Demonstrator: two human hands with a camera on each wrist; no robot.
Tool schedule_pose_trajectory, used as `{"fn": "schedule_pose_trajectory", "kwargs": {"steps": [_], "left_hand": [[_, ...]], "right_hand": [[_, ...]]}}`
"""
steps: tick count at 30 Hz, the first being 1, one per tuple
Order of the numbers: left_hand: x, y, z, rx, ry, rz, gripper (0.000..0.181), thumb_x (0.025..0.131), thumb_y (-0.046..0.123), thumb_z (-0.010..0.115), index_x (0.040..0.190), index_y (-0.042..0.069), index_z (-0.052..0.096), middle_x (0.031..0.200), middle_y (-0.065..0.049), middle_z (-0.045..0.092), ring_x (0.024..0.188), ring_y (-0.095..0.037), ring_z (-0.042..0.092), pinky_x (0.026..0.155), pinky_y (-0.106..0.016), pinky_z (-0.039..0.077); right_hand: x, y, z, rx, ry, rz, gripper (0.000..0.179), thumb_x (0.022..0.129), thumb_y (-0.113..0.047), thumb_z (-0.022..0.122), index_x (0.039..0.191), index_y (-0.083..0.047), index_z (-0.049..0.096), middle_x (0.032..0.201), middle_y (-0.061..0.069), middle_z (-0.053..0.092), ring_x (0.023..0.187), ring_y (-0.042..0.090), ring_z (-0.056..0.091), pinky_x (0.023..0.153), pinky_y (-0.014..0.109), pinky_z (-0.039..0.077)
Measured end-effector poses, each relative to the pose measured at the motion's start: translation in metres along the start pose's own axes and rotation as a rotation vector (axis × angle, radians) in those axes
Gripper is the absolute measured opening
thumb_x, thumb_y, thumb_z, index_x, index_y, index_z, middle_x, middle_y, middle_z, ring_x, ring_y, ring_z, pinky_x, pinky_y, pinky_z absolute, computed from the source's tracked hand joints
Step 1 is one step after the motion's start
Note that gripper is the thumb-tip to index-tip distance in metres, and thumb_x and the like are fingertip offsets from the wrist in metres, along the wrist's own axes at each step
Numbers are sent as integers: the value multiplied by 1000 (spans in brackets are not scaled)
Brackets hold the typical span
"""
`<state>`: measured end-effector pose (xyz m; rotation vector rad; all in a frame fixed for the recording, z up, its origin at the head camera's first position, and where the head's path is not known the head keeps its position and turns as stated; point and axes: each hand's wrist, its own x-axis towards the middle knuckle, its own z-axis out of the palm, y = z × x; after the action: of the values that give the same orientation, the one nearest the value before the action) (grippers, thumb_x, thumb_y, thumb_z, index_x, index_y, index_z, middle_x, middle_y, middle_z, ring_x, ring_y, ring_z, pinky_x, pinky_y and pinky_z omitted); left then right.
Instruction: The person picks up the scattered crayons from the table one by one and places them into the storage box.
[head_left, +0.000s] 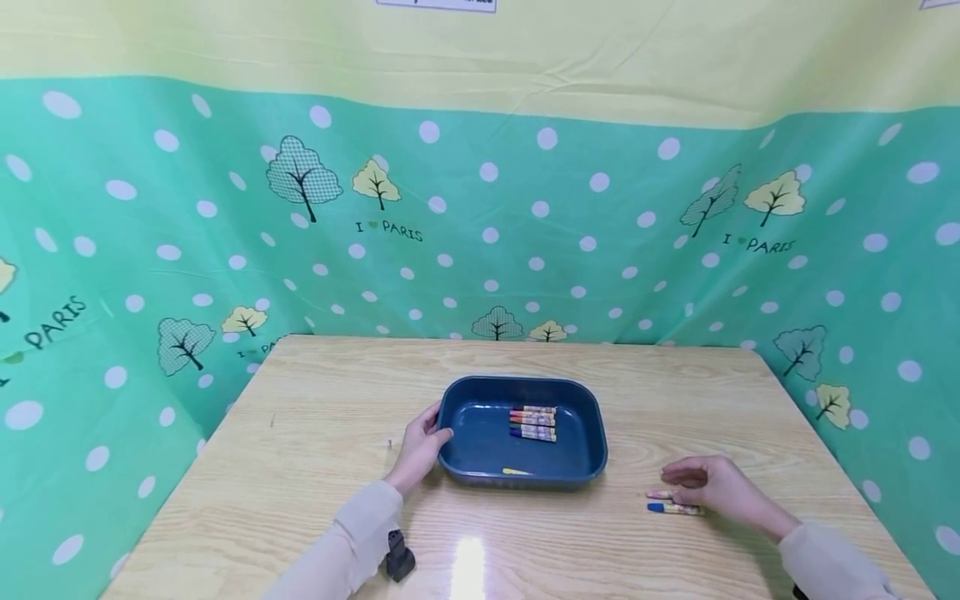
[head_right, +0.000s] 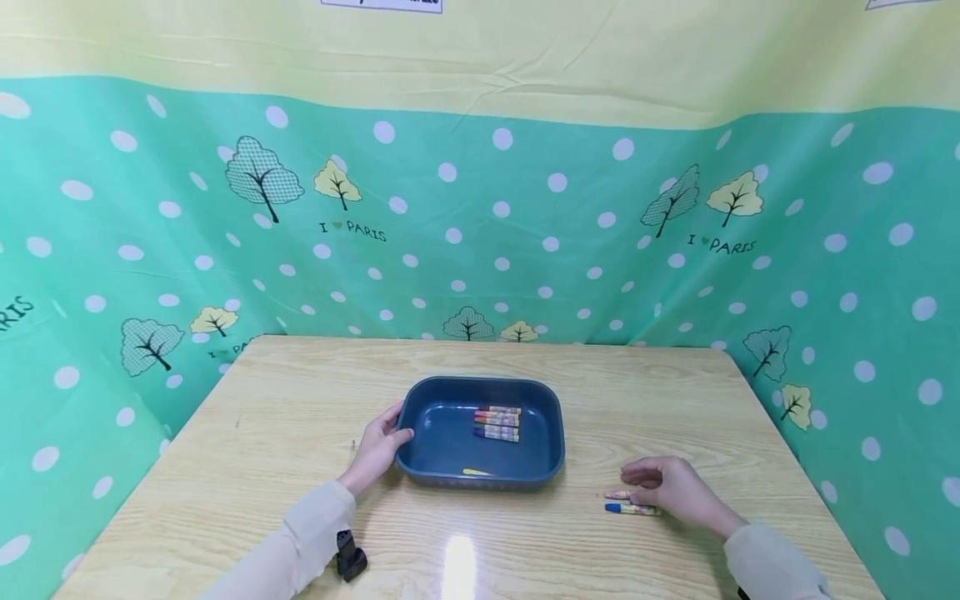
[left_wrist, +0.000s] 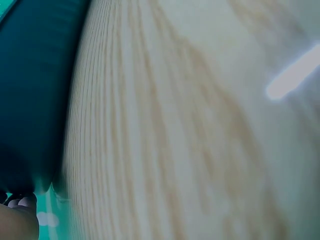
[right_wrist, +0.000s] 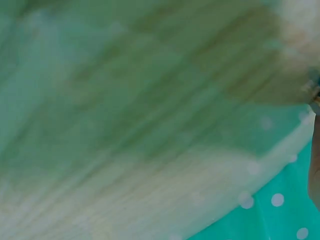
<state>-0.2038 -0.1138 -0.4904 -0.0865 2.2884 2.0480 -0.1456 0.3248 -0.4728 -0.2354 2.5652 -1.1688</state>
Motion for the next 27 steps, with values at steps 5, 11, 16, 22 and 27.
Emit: {"fn": "schedule_pose_trajectory", "kwargs": {"steps": [5, 11, 16, 22, 27], "left_hand": [[0, 0, 0, -2, -2, 4, 55, 86, -3, 49, 139, -1, 35, 144, -22, 33, 130, -35, 36, 105, -43, 35], [-1, 1, 1, -1, 3, 8, 55, 85, -2, 49, 138, -2, 35, 143, -23, 34, 130, -36, 36, 105, -44, 35], [0, -3, 1, 4, -8, 10, 55, 86, -2, 49, 139, -1, 35, 144, -22, 33, 130, -35, 36, 105, -43, 35], [0, -4, 0, 8, -2, 33, 55, 85, -3, 49, 138, -3, 35, 143, -24, 34, 129, -37, 37, 105, -45, 35], [1, -3, -1, 6, 7, 22, 56, 84, -2, 49, 138, -2, 35, 143, -22, 34, 129, -36, 37, 105, -44, 35]], "right_hand": [[0, 5, 3, -52, 23, -37, 37, 76, -16, 71, 109, 0, 64, 103, 12, 68, 92, 21, 65, 75, 28, 56], [1, 3, 8, -124, 62, -48, 25, 78, -14, 69, 101, -5, 68, 96, 6, 69, 86, 12, 64, 71, 25, 55], [2, 1, 9, -176, 81, -42, 19, 76, -8, 70, 96, -8, 71, 93, 4, 69, 80, 9, 63, 67, 23, 55], [5, 0, 9, -188, 70, -57, 19, 76, -10, 70, 95, -9, 71, 93, 4, 70, 78, 6, 62, 66, 21, 54], [8, -7, 6, -214, 124, -75, 19, 77, -10, 70, 96, -9, 71, 93, 4, 70, 80, 8, 63, 66, 20, 54]]}}
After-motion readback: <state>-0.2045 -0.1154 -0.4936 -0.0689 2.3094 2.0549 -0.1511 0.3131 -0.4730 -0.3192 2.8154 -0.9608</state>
